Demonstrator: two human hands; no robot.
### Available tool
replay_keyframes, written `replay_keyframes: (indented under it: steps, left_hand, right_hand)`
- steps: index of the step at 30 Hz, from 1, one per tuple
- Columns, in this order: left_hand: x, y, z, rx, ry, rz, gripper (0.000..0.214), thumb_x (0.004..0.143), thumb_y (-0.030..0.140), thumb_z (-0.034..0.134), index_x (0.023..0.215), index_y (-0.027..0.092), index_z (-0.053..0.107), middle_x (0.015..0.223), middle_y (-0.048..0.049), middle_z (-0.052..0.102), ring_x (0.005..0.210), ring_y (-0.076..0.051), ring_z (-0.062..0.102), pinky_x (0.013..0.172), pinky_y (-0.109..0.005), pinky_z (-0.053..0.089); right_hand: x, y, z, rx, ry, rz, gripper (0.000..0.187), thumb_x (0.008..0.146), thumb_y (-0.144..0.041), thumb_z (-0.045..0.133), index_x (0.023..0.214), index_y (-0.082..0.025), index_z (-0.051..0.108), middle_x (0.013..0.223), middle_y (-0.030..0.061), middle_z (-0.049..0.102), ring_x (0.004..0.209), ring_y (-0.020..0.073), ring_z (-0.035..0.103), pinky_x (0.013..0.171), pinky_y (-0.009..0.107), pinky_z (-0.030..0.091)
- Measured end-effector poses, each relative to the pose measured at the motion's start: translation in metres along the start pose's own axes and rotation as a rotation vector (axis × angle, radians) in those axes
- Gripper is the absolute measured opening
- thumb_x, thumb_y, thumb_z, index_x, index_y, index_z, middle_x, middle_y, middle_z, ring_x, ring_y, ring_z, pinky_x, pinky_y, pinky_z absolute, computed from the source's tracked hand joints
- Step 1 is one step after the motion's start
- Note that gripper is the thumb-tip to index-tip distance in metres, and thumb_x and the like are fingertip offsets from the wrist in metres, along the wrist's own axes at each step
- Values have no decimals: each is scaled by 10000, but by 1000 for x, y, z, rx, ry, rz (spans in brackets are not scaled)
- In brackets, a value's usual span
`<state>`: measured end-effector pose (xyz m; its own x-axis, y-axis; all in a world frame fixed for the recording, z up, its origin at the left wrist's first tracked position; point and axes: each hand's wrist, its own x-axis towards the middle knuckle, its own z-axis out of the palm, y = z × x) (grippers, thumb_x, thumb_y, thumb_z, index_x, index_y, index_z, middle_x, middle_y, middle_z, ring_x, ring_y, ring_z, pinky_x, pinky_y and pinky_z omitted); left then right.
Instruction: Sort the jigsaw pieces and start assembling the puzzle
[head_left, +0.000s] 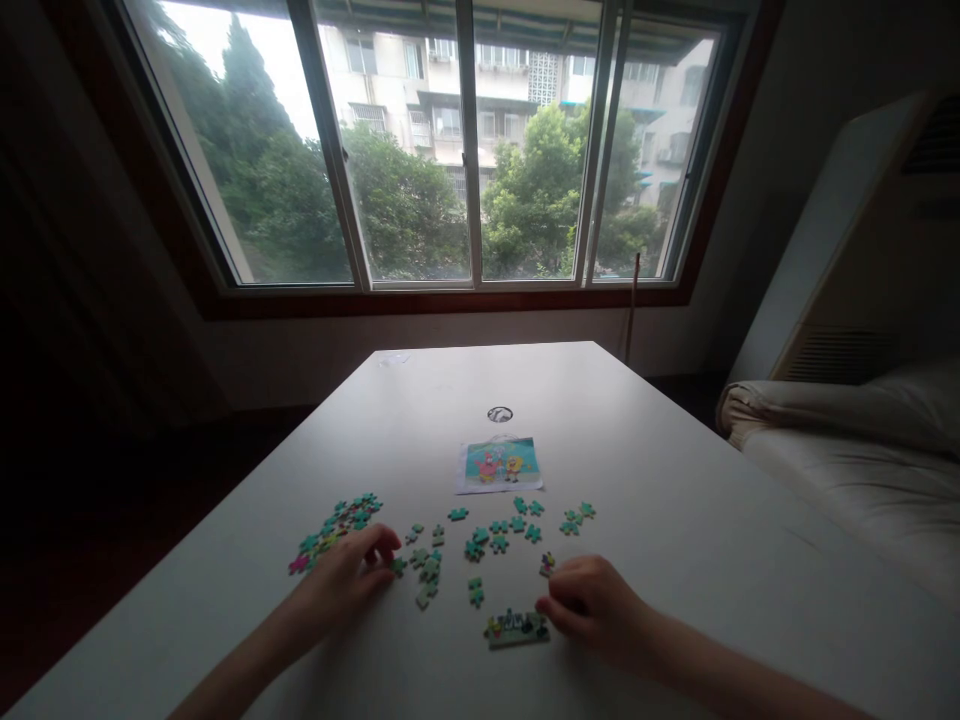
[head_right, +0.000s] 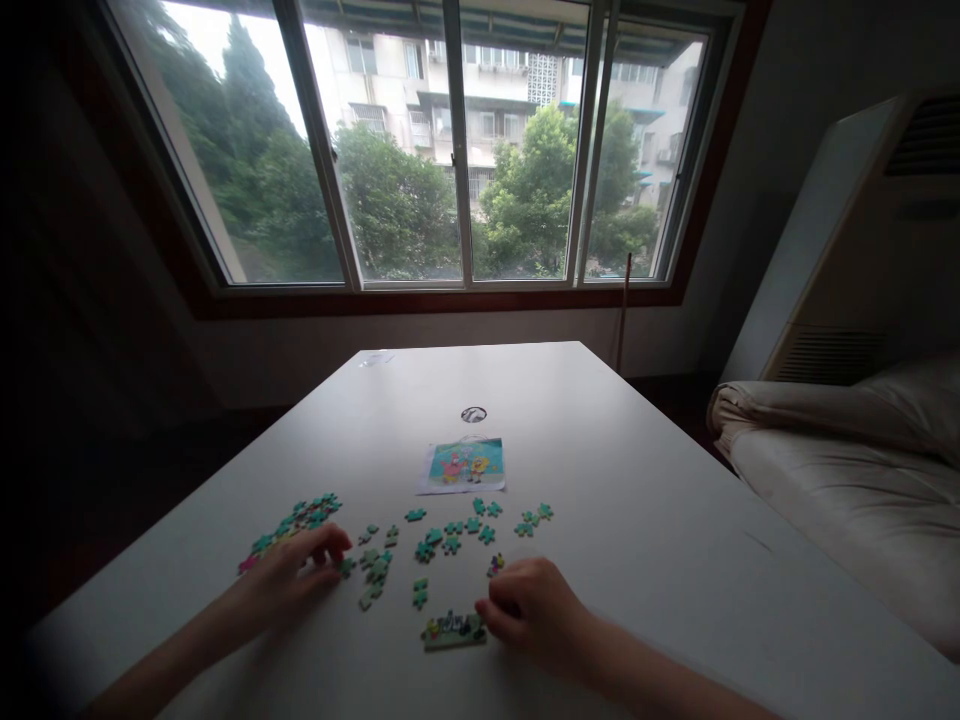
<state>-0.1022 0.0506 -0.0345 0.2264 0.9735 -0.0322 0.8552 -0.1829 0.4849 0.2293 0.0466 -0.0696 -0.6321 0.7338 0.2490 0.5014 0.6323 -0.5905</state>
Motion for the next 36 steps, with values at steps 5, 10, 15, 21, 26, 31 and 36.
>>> replay_keyframes:
  steps: [5,10,15,21,26,31,36]
  left_hand:
    - [-6,-1,-11,80,-69,-13,122,680,188,511,763,193,601,816,0,634,786,-179,576,697,-253,419]
    - [-12,15,-16,236,-1,15,85,732,202,521,765,208,599,849,-4,621,800,-184,577,696,-259,403]
    - [-23,42,-3,247,23,77,88,780,280,531,815,228,593,873,-3,593,760,-174,585,654,-247,412]
    - [-31,55,19,254,30,209,195,751,146,530,912,244,578,949,-15,600,848,-194,596,718,-282,470]
    - [-29,55,42,212,99,527,397,802,41,421,1125,251,516,1201,-38,559,1083,-196,530,905,-329,458]
    - [-28,51,51,212,106,634,359,849,68,406,1150,230,516,1262,-42,526,1129,-182,504,941,-305,454]
    - [-30,56,52,234,200,646,399,839,55,397,1177,229,517,1174,-52,580,1066,-196,533,901,-320,486]
  right_hand:
    - [-1,-2,-1,8,-1,2,374,811,-284,452,506,-170,267,495,-50,290,469,81,278,487,222,199]
    - [-2,-3,-2,15,-3,-2,378,815,-294,450,508,-174,264,494,-51,283,470,83,280,488,220,205]
    - [-3,-2,-3,12,-18,-1,382,823,-287,445,504,-171,269,500,-52,285,472,81,286,494,217,216]
    - [-2,-2,-2,4,-8,-11,389,827,-299,435,503,-172,264,488,-56,262,466,80,279,511,208,248]
    - [-2,-5,-4,10,-8,-9,383,821,-297,441,504,-171,268,495,-49,292,464,79,292,486,207,224]
    - [-2,-5,-5,-20,12,-27,376,817,-291,443,501,-172,279,490,-47,302,462,80,295,480,212,216]
    - [-5,-5,-1,-101,43,-95,346,811,-262,447,502,-173,318,487,-41,348,468,86,312,489,220,231]
